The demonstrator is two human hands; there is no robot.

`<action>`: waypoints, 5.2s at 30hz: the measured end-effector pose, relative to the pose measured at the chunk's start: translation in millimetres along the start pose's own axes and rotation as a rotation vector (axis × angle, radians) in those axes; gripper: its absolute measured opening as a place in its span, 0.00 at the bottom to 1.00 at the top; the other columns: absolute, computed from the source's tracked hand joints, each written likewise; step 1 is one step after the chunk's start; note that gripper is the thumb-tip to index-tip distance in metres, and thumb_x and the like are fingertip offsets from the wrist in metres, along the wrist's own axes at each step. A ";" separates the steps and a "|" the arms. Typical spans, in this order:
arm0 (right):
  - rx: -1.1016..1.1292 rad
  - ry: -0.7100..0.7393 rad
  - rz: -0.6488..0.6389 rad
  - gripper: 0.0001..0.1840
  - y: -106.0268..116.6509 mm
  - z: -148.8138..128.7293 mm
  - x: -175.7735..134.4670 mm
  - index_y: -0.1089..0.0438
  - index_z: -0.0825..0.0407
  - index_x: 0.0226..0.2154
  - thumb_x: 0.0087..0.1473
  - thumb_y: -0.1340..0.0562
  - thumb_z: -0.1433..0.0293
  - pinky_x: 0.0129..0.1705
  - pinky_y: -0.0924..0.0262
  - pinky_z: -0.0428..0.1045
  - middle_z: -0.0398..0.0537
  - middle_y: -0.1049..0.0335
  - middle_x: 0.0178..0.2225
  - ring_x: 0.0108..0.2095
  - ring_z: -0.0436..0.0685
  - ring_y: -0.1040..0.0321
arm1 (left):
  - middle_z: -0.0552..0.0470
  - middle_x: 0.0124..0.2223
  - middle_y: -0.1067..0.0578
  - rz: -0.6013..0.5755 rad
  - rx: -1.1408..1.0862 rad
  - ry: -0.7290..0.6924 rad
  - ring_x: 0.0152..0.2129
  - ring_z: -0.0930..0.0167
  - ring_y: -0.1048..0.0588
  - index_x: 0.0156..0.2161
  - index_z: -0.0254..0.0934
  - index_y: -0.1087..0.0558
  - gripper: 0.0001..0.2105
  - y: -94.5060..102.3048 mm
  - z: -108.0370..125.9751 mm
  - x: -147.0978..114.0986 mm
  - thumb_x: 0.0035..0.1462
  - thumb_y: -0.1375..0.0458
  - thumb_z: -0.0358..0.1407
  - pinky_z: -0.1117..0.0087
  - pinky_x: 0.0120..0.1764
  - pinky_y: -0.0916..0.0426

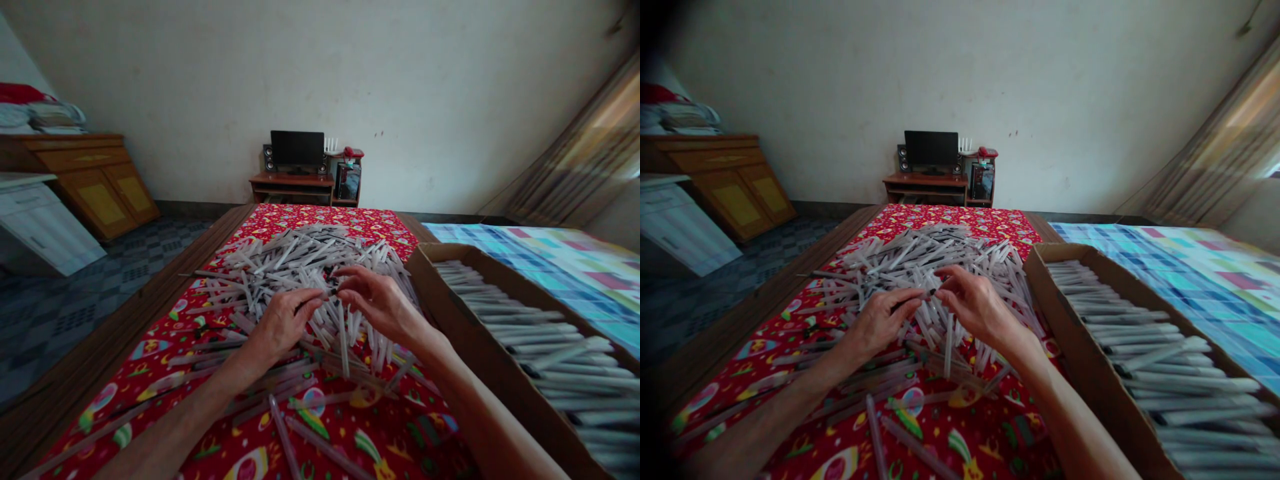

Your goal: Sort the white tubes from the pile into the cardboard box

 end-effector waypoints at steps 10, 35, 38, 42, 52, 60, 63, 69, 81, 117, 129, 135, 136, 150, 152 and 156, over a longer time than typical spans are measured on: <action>-0.352 0.072 0.130 0.14 -12.2 -0.3 0.5 0.36 0.56 0.24 0.58 0.48 0.69 0.24 0.55 0.42 0.42 0.38 0.21 0.20 0.45 0.47 | 0.47 0.37 0.21 -0.008 0.002 -0.061 0.33 0.68 0.23 0.40 0.35 0.25 0.11 0.4 4.4 -0.5 0.58 0.48 0.34 0.72 0.36 0.30; -0.122 -0.027 0.166 0.15 -5.3 0.1 2.2 0.35 0.56 0.24 0.57 0.47 0.66 0.23 0.52 0.41 0.41 0.37 0.19 0.19 0.45 0.44 | 0.47 0.36 0.21 0.032 0.005 -0.034 0.31 0.69 0.23 0.39 0.34 0.24 0.10 1.3 6.0 0.9 0.57 0.48 0.33 0.72 0.37 0.30; -0.083 -0.033 0.143 0.13 -6.6 0.5 2.3 0.34 0.56 0.26 0.56 0.46 0.67 0.23 0.51 0.41 0.41 0.36 0.20 0.20 0.45 0.43 | 0.47 0.36 0.21 0.029 0.008 -0.036 0.32 0.68 0.23 0.39 0.34 0.24 0.10 1.2 5.5 0.4 0.57 0.48 0.33 0.72 0.36 0.30; -0.030 -0.035 0.149 0.08 -9.2 -0.4 2.7 0.32 0.56 0.30 0.54 0.44 0.69 0.24 0.48 0.41 0.42 0.34 0.21 0.22 0.46 0.40 | 0.47 0.37 0.21 0.021 0.018 -0.033 0.33 0.68 0.23 0.39 0.34 0.25 0.11 1.3 5.0 0.0 0.57 0.48 0.33 0.72 0.37 0.30; -0.329 0.015 0.189 0.19 -23.6 2.5 0.3 0.38 0.56 0.20 0.58 0.50 0.66 0.23 0.58 0.43 0.40 0.43 0.16 0.18 0.44 0.51 | 0.47 0.38 0.22 -0.006 0.010 -0.084 0.34 0.69 0.23 0.41 0.34 0.25 0.10 0.1 5.2 -2.0 0.57 0.48 0.32 0.72 0.38 0.31; -0.170 -0.076 0.106 0.26 -20.2 5.1 0.8 0.37 0.56 0.21 0.61 0.56 0.59 0.22 0.57 0.42 0.40 0.43 0.16 0.18 0.44 0.50 | 0.46 0.37 0.21 0.026 0.052 -0.097 0.33 0.69 0.23 0.40 0.34 0.25 0.10 -1.1 2.3 -1.9 0.57 0.47 0.32 0.71 0.37 0.31; -0.083 -0.021 0.037 0.16 -11.4 -0.6 0.9 0.34 0.55 0.34 0.59 0.51 0.61 0.25 0.51 0.41 0.42 0.35 0.22 0.22 0.46 0.42 | 0.46 0.38 0.21 0.059 0.066 -0.078 0.34 0.68 0.23 0.40 0.34 0.25 0.10 0.4 0.3 -0.6 0.57 0.47 0.33 0.70 0.39 0.31; -0.241 -0.021 0.136 0.23 -17.0 0.9 1.5 0.47 0.55 0.15 0.58 0.51 0.64 0.21 0.61 0.43 0.38 0.53 0.15 0.17 0.44 0.56 | 0.47 0.36 0.21 0.018 0.100 -0.090 0.32 0.68 0.23 0.39 0.35 0.25 0.09 2.8 3.2 -1.0 0.57 0.47 0.33 0.70 0.37 0.31; -0.168 -0.005 0.115 0.18 -15.4 2.2 1.1 0.39 0.56 0.21 0.57 0.48 0.64 0.24 0.54 0.42 0.39 0.43 0.18 0.20 0.44 0.48 | 0.48 0.37 0.21 0.016 0.093 -0.111 0.33 0.69 0.23 0.39 0.36 0.25 0.10 3.8 3.9 0.6 0.58 0.48 0.33 0.72 0.36 0.31; -0.172 -0.077 0.160 0.25 -20.5 0.3 0.3 0.38 0.56 0.19 0.60 0.53 0.60 0.22 0.54 0.42 0.40 0.41 0.15 0.17 0.44 0.47 | 0.48 0.38 0.21 -0.009 0.031 -0.068 0.34 0.70 0.23 0.40 0.35 0.25 0.10 1.4 4.3 -0.7 0.57 0.48 0.33 0.73 0.39 0.31; -0.080 -0.056 0.208 0.11 -19.4 1.8 1.6 0.34 0.55 0.26 0.55 0.44 0.66 0.24 0.47 0.42 0.43 0.33 0.20 0.19 0.46 0.41 | 0.48 0.37 0.21 -0.013 0.034 -0.073 0.33 0.70 0.23 0.40 0.35 0.25 0.10 0.4 4.0 -0.8 0.58 0.49 0.33 0.72 0.38 0.31; -0.087 -0.066 0.213 0.11 -18.7 -0.1 1.0 0.34 0.54 0.25 0.55 0.44 0.66 0.23 0.49 0.41 0.42 0.33 0.19 0.18 0.45 0.42 | 0.48 0.37 0.21 -0.006 0.034 -0.070 0.33 0.69 0.23 0.40 0.35 0.25 0.10 1.3 4.7 -0.7 0.58 0.48 0.33 0.71 0.38 0.31; -0.095 -0.064 0.214 0.11 -18.6 -0.3 0.9 0.34 0.54 0.25 0.55 0.44 0.66 0.22 0.49 0.41 0.42 0.33 0.19 0.18 0.45 0.42 | 0.48 0.37 0.21 -0.009 0.032 -0.071 0.33 0.69 0.23 0.40 0.35 0.25 0.10 1.3 4.6 -0.7 0.58 0.49 0.33 0.72 0.38 0.31; -0.229 -0.006 0.204 0.17 -26.0 1.5 0.2 0.39 0.54 0.21 0.58 0.48 0.64 0.23 0.54 0.42 0.41 0.38 0.17 0.18 0.45 0.45 | 0.49 0.35 0.22 -0.067 -0.019 -0.073 0.31 0.70 0.25 0.40 0.37 0.25 0.09 -0.3 4.0 -1.5 0.57 0.48 0.32 0.72 0.35 0.33; -0.271 -0.009 0.199 0.18 -26.2 2.6 -0.1 0.40 0.54 0.21 0.58 0.48 0.63 0.23 0.55 0.42 0.41 0.39 0.17 0.18 0.45 0.46 | 0.49 0.36 0.22 -0.072 -0.023 -0.071 0.32 0.70 0.25 0.40 0.36 0.25 0.10 -0.4 3.6 -1.7 0.57 0.48 0.31 0.72 0.35 0.33; -0.331 -0.023 0.183 0.18 -25.8 3.7 -0.8 0.41 0.54 0.21 0.58 0.49 0.63 0.23 0.57 0.43 0.41 0.41 0.17 0.18 0.45 0.48 | 0.50 0.36 0.22 -0.082 -0.021 -0.063 0.32 0.70 0.25 0.39 0.37 0.25 0.09 -0.3 3.5 -2.0 0.57 0.47 0.30 0.73 0.35 0.33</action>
Point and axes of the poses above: each hand's wrist, its own x-axis towards the middle knuckle, its own y-axis out of the back of the hand, z = x × y, the point moved 1 cm from there along x, towards the middle knuckle
